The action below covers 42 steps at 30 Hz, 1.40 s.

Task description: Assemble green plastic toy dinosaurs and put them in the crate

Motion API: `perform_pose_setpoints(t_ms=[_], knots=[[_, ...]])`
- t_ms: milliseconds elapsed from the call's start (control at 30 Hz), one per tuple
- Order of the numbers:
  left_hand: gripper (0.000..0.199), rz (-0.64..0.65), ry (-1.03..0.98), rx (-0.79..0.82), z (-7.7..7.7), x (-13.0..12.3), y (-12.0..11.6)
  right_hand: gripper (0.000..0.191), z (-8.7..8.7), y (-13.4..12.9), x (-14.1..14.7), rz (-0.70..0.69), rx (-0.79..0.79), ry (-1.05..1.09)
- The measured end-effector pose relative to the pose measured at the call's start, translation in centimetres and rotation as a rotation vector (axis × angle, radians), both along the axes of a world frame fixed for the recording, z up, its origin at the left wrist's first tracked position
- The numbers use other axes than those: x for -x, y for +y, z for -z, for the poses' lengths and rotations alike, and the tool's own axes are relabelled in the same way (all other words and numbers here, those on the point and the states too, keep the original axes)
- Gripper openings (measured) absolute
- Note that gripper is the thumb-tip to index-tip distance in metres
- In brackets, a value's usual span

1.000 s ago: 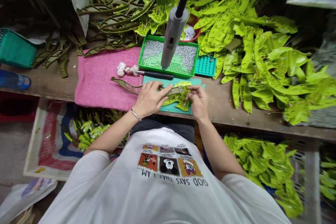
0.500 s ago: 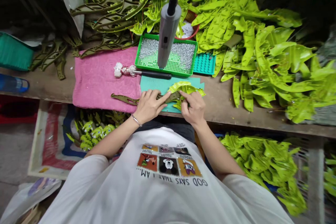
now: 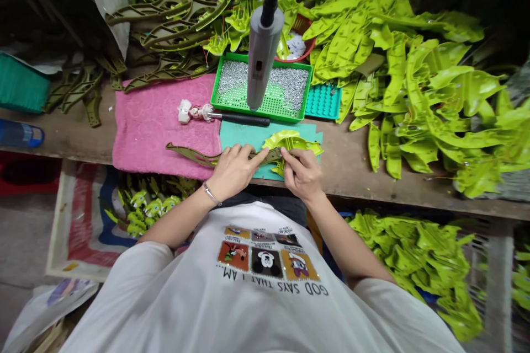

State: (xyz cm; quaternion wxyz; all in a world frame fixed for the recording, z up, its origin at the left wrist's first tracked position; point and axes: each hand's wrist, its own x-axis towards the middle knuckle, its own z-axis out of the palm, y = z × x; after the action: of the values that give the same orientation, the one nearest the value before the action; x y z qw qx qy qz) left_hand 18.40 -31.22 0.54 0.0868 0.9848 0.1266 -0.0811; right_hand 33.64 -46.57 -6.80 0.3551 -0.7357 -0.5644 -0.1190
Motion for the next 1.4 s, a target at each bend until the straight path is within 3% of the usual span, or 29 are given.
perform_pose_setpoints(t_ms=[133, 433, 667, 767, 867, 967, 1033, 1133, 1233, 1300, 1400], knots=[[0.046, -0.028, -0.058, 0.004, 0.6, 0.3, -0.1, 0.035, 0.2, -0.2, 0.0, 0.000, 0.006, -0.017], [0.043, 0.005, -0.232, 0.160, 4.3, 1.2, 1.5, 0.039, 1.1, -0.6, -0.1, -0.021, 0.097, -0.072], [0.056, 0.068, -0.254, 0.052, 4.9, 0.4, 1.4, 0.048, 0.2, 0.0, 0.4, -0.060, -0.044, -0.004], [0.050, 0.086, -0.290, 0.050, 5.1, 1.7, 1.9, 0.051, -0.5, -0.5, 0.1, -0.083, -0.076, 0.102], [0.048, 0.041, -0.370, -0.039, 4.4, 5.7, 3.2, 0.052, -0.7, -1.4, -0.9, -0.022, -0.198, 0.092], [0.055, -0.221, -0.487, -0.175, 2.0, 10.0, 5.4, 0.048, -0.6, -1.8, -1.7, 0.090, -0.251, 0.073], [0.057, -0.411, -0.559, -0.248, -0.7, 10.8, 7.4, 0.044, -0.8, -1.7, -1.7, 0.124, -0.216, 0.074], [0.055, -0.488, -0.612, -0.281, -5.5, 7.0, 11.1, 0.042, -1.5, -1.3, -1.1, 0.091, -0.162, 0.040], [0.053, -0.417, -0.530, -0.242, -9.4, -1.6, 15.0, 0.042, -2.7, -1.3, -1.2, 0.047, -0.130, 0.014], [0.049, -0.350, -0.487, -0.194, -10.6, -8.0, 17.6, 0.042, -3.4, -1.7, -2.3, 0.065, -0.120, -0.043], [0.044, -0.249, -0.496, -0.140, -10.2, -15.6, 21.7, 0.034, -4.0, -3.0, -6.3, 0.193, -0.109, -0.172]])
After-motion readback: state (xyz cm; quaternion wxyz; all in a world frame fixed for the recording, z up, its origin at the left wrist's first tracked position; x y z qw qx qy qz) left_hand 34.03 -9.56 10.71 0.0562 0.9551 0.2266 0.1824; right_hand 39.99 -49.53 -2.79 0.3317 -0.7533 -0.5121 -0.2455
